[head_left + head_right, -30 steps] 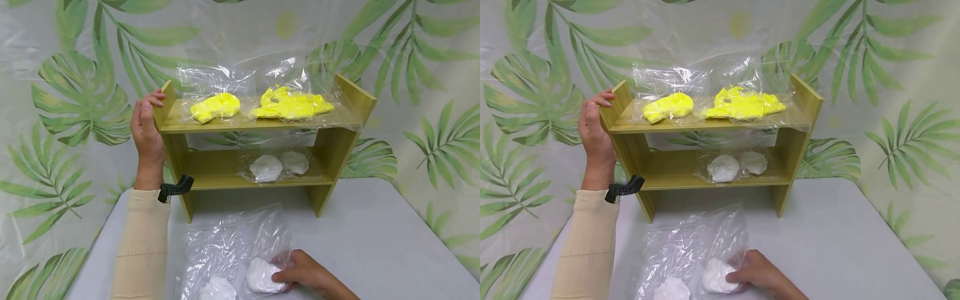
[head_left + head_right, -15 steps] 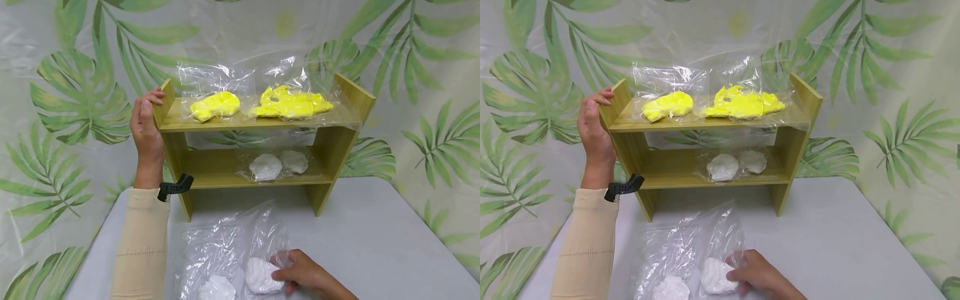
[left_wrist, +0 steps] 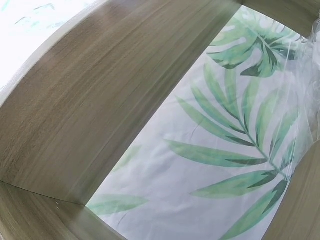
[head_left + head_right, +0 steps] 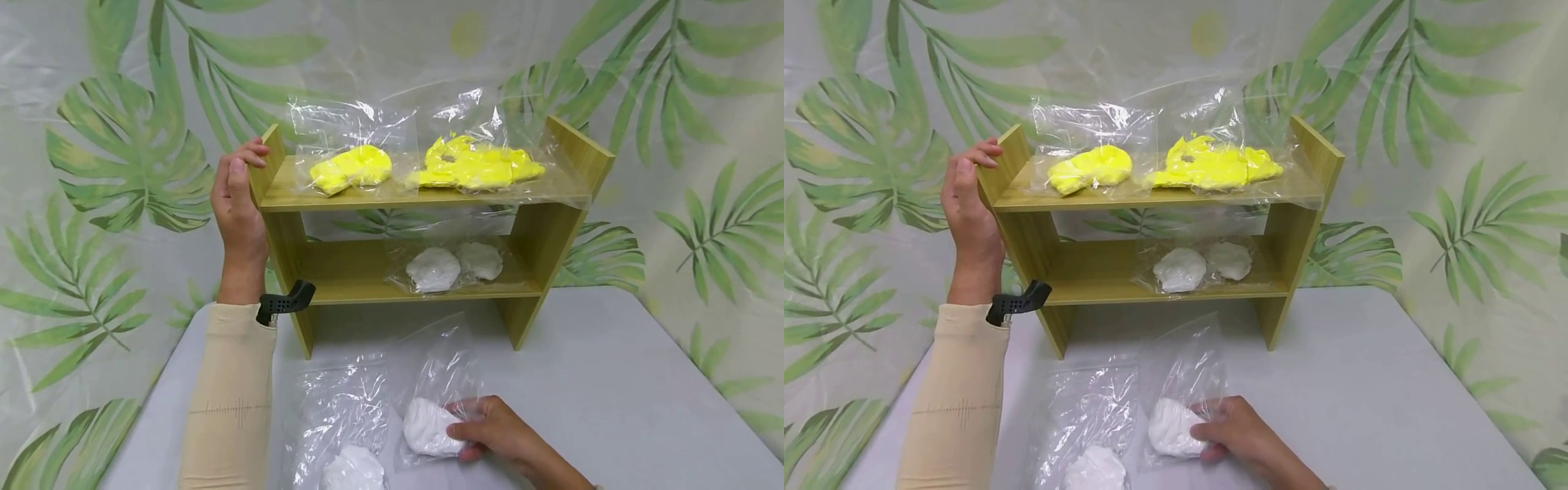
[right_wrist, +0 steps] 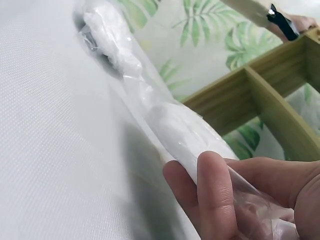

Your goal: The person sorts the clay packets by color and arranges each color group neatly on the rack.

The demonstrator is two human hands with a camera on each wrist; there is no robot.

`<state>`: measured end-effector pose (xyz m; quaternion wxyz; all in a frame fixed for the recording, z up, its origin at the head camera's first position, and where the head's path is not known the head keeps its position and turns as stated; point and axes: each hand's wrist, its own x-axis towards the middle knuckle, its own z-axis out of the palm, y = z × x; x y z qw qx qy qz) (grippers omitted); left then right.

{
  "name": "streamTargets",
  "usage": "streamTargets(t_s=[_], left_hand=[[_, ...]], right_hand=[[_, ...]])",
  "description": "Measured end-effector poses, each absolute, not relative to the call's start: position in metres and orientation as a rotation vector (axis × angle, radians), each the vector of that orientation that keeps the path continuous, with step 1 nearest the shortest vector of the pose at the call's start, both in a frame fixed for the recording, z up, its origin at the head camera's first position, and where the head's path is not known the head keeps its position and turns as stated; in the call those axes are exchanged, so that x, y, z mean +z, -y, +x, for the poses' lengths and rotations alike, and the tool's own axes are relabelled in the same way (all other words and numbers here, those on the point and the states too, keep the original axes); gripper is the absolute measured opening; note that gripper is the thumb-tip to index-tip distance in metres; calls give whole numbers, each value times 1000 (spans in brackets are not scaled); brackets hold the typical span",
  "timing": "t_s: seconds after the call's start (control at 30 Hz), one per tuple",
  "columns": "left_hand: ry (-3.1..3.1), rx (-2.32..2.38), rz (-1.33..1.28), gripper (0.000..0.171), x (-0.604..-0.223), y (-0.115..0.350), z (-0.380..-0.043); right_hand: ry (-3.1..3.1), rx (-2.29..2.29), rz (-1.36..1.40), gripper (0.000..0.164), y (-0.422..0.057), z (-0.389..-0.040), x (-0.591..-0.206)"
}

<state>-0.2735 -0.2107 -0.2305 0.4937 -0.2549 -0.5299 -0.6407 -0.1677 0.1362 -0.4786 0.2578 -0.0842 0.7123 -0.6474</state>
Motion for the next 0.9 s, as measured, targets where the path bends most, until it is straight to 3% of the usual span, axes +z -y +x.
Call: streamTargets(t_s=[0.9], left_hand=[[1305, -1537, -623, 26, -231, 213, -273]], right_hand=[[-1837, -1799, -420, 42, -135, -158, -456]])
